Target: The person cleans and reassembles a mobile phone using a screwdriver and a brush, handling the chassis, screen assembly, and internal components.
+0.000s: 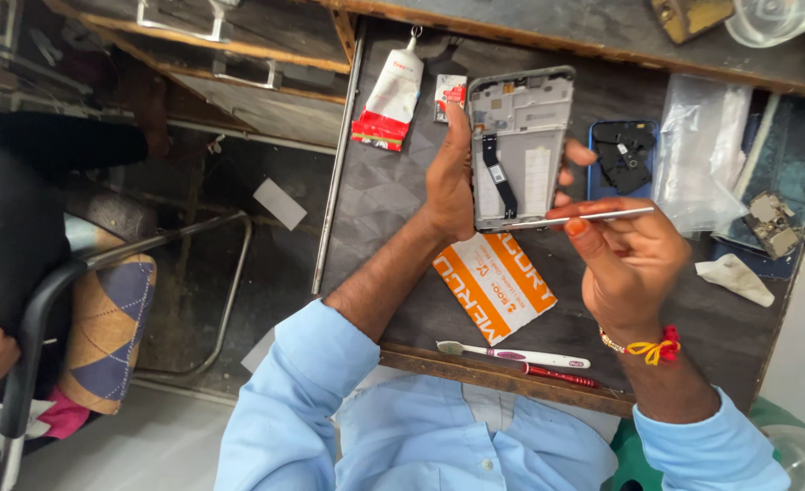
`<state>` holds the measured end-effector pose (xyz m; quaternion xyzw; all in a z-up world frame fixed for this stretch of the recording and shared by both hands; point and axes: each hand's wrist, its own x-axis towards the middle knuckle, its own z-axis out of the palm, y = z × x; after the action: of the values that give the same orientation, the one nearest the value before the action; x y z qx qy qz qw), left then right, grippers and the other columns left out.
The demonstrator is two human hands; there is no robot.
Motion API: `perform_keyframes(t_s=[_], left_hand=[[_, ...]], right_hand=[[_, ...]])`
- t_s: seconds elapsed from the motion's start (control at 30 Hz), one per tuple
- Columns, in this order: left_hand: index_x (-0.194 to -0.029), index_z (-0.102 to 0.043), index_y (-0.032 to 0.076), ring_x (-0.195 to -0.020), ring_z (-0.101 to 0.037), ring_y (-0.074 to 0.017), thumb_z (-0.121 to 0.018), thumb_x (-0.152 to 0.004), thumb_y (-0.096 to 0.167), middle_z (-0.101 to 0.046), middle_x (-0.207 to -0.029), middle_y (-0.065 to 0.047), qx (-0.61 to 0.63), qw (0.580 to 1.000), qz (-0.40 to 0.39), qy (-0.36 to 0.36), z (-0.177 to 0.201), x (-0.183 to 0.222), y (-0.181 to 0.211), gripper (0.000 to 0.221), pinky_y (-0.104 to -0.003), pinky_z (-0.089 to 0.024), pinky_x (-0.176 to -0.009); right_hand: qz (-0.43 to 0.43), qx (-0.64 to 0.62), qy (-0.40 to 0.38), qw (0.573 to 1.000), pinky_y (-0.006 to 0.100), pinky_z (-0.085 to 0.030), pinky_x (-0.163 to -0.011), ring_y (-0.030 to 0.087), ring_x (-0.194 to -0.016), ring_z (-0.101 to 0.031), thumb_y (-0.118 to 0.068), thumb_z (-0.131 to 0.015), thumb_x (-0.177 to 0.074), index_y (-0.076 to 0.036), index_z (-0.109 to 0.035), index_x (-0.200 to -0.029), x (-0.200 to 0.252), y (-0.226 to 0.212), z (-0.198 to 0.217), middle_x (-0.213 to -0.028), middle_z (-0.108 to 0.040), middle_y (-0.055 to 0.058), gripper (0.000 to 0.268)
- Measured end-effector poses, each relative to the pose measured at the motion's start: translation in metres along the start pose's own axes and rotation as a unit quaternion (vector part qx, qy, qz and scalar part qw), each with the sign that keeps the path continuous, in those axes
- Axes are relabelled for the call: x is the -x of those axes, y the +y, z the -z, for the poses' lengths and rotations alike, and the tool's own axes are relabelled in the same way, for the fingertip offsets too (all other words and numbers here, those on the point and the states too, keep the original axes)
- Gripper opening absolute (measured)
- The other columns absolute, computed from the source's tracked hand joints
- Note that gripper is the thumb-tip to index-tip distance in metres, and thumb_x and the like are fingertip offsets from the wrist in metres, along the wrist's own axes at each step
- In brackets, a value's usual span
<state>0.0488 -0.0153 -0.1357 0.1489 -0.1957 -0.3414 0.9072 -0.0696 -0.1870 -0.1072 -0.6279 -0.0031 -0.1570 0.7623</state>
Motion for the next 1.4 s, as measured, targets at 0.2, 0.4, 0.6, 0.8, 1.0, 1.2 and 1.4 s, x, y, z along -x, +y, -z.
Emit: perform_keyframes(t_s=[0.2, 0.4, 0.6, 0.8, 1.0, 1.2, 1.4], left_hand=[[-0.153, -0.041, -0.002, -0.104, -0.071, -0.0278, -0.022, -0.099, 0.083, -0.063, -0.133, -0.029, 0.016, 1.000, 0.009, 0.011, -0.002, 0.001, -0.001, 0.103, -0.043, -0.063, -0.091], [-0.155, -0.041, -0.002, -0.103, -0.071, -0.0264, -0.023, -0.102, 0.082, -0.063, -0.135, -0.028, 0.006, 1.000, -0.005, -0.026, -0.003, 0.001, -0.002, 0.101, -0.041, -0.063, -0.092], [-0.154, -0.040, -0.006, -0.108, -0.070, -0.0252, -0.028, -0.099, 0.083, -0.062, -0.136, -0.029, -0.051, 0.999, -0.011, -0.009, -0.009, 0.003, -0.002, 0.105, -0.041, -0.062, -0.097], [-0.155, -0.039, -0.008, -0.111, -0.069, -0.0246, -0.031, -0.100, 0.083, -0.061, -0.137, -0.030, -0.047, 0.999, -0.012, -0.014, -0.011, 0.004, -0.004, 0.106, -0.040, -0.062, -0.098], [-0.156, -0.036, -0.008, -0.111, -0.069, -0.0255, -0.034, -0.099, 0.082, -0.060, -0.138, -0.032, -0.032, 0.999, -0.008, -0.017, -0.011, 0.004, -0.004, 0.107, -0.040, -0.061, -0.098], [-0.156, -0.035, -0.008, -0.111, -0.069, -0.0256, -0.035, -0.100, 0.081, -0.059, -0.138, -0.033, -0.029, 0.999, -0.016, -0.020, -0.010, 0.004, -0.003, 0.105, -0.041, -0.061, -0.098], [-0.156, -0.035, -0.008, -0.112, -0.068, -0.0247, -0.035, -0.100, 0.080, -0.059, -0.139, -0.032, -0.023, 1.000, -0.012, -0.018, -0.013, 0.005, -0.001, 0.105, -0.042, -0.063, -0.096]], right_hand=[[0.052, 0.178, 0.001, 0.983, 0.016, -0.037, -0.062, 0.004, -0.067, -0.053, -0.001, -0.077, -0.104, 0.007, -0.066, -0.109, 0.007, -0.012, -0.004, -0.095, -0.075, 0.016, 0.015], [0.077, 0.276, 0.007, 0.958, 0.015, -0.026, -0.052, -0.002, -0.057, -0.040, -0.010, -0.082, -0.104, 0.005, -0.071, -0.104, 0.009, -0.021, -0.003, -0.094, -0.076, 0.010, 0.018], [0.070, 0.304, 0.009, 0.950, 0.015, -0.025, -0.050, -0.003, -0.054, -0.040, -0.011, -0.083, -0.102, 0.002, -0.071, -0.108, 0.009, -0.024, -0.006, -0.093, -0.077, 0.006, 0.019], [0.084, 0.327, -0.012, 0.941, 0.015, -0.026, -0.050, -0.002, -0.055, -0.041, -0.010, -0.082, -0.105, 0.004, -0.071, -0.105, 0.010, -0.027, -0.004, -0.096, -0.077, 0.010, 0.018], [0.069, 0.272, -0.006, 0.960, 0.014, -0.031, -0.054, -0.001, -0.059, -0.048, -0.008, -0.081, -0.106, 0.006, -0.067, -0.106, 0.013, -0.019, -0.003, -0.097, -0.077, 0.013, 0.020], [0.036, 0.164, 0.002, 0.986, 0.020, -0.054, -0.076, 0.012, -0.083, -0.070, -0.003, -0.078, -0.107, 0.009, -0.063, -0.112, 0.010, -0.021, -0.013, -0.100, -0.076, 0.020, 0.020], [0.028, 0.134, 0.021, 0.990, 0.024, -0.060, -0.081, 0.017, -0.088, -0.073, -0.002, -0.076, -0.102, 0.009, -0.062, -0.114, 0.003, -0.027, -0.015, -0.098, -0.073, 0.021, 0.021]])
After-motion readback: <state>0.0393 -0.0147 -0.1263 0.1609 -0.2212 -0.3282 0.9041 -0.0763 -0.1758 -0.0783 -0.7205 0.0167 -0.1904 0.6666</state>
